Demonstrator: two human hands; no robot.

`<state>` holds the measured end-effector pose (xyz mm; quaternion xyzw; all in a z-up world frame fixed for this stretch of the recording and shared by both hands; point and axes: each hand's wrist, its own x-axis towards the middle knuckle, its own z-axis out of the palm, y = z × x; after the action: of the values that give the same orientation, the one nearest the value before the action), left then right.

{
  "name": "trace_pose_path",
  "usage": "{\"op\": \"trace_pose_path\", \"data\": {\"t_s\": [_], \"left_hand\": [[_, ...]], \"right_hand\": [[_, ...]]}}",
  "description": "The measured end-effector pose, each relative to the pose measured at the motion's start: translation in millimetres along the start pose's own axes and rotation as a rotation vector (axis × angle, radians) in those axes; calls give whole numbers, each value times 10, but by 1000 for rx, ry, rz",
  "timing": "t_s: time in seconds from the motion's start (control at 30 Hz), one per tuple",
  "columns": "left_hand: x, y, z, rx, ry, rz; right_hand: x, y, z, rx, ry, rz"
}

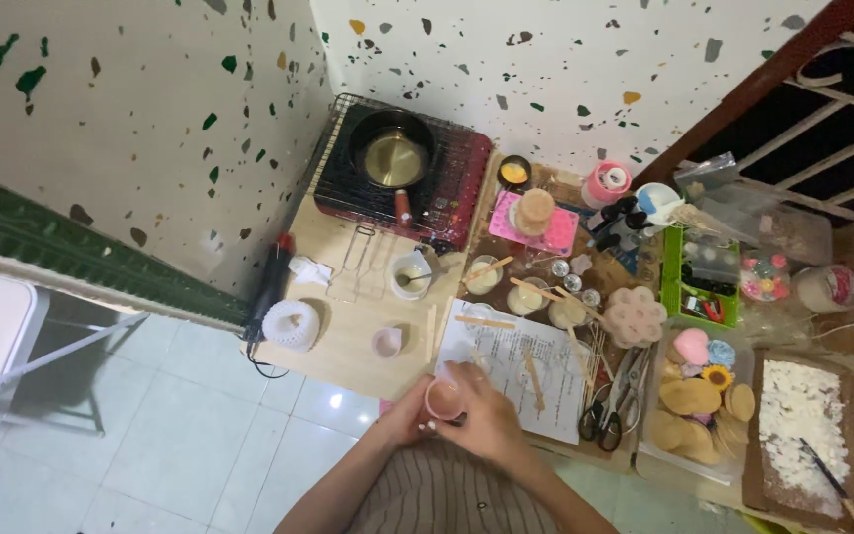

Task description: The recorder is making handmade candles by melting wax on a portable stove, adding fragrance and color, and preparing the wax to be poured into molds.

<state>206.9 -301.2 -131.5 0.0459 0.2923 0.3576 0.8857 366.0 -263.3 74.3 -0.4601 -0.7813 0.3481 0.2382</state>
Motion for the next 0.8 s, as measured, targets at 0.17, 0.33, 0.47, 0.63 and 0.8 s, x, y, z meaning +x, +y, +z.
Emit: {"op": "trace_pose_path", "data": {"t_s": [0.17,0.33,0.47,0.63,0.8], "left_hand": [[140,-94,-331,-26,398,-98],[176,-170,-897,37,325,-62],[89,-55,-1169,751,966,283],[-332,672,-414,1134,1044,783],[-154,943,-651,1231,993,758]], "right_hand": [[94,260,572,-192,-210,42],[295,420,812,-232,-272,86],[468,552,1003,-249,-243,66],[587,625,1193,-272,-265,107],[650,734,1503,-304,-269,185]]}}
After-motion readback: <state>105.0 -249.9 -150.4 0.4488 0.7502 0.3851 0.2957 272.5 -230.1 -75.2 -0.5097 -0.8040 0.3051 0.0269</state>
